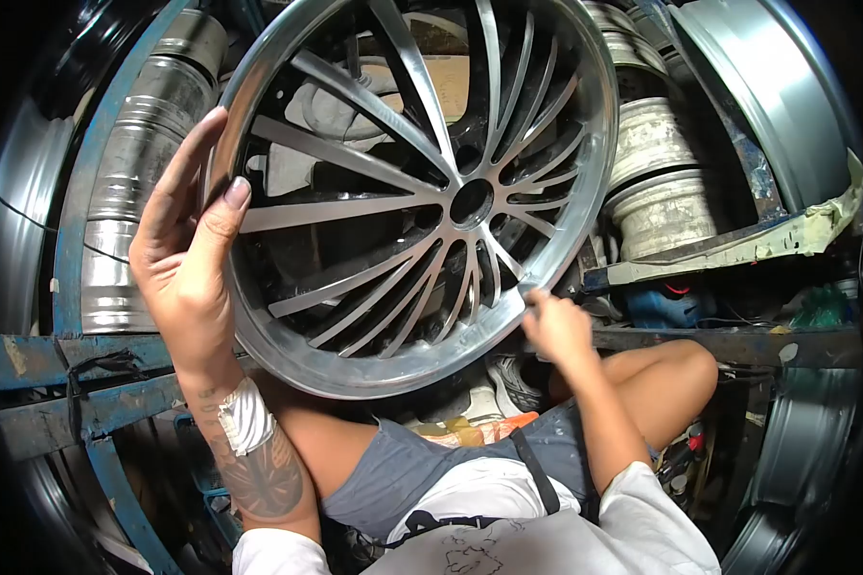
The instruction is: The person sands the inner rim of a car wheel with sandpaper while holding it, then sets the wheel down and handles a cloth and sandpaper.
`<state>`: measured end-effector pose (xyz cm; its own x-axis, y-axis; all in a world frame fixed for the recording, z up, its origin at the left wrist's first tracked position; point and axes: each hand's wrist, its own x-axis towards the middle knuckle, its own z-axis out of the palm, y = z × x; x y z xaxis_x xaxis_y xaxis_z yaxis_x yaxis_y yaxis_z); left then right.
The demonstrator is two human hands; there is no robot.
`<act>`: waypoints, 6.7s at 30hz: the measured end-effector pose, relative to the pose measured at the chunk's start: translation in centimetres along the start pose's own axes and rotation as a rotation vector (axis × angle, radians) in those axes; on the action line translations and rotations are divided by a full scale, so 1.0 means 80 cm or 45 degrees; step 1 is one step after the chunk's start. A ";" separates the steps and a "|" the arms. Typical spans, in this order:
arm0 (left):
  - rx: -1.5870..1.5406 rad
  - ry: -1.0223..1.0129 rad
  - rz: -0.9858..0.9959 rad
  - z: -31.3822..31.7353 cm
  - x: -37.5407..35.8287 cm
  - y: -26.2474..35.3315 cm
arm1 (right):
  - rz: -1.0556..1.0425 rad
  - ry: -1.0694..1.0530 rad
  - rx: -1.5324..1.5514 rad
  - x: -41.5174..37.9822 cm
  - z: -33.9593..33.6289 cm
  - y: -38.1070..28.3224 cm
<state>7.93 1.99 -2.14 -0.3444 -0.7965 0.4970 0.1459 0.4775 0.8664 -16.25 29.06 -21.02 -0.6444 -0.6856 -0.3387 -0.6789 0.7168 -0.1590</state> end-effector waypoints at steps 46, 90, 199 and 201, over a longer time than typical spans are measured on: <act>-0.184 -0.429 0.019 0.054 0.070 0.003 | -0.281 0.861 1.383 0.124 -0.214 0.137; 0.685 0.774 0.266 0.007 0.052 -0.045 | -0.139 1.051 2.234 0.203 -0.253 0.006; 0.925 0.074 -0.245 0.050 0.086 -0.016 | -0.175 -0.129 -0.005 0.055 -0.033 -0.059; 0.904 0.043 -0.252 0.055 0.085 -0.011 | -0.110 -0.057 0.043 0.084 -0.048 -0.037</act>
<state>1.41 -2.22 0.29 -0.2719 -0.8980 0.3459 -0.5555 0.4399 0.7056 -19.89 21.82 -19.30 -0.5672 -0.7390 -0.3635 -0.7186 0.6597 -0.2199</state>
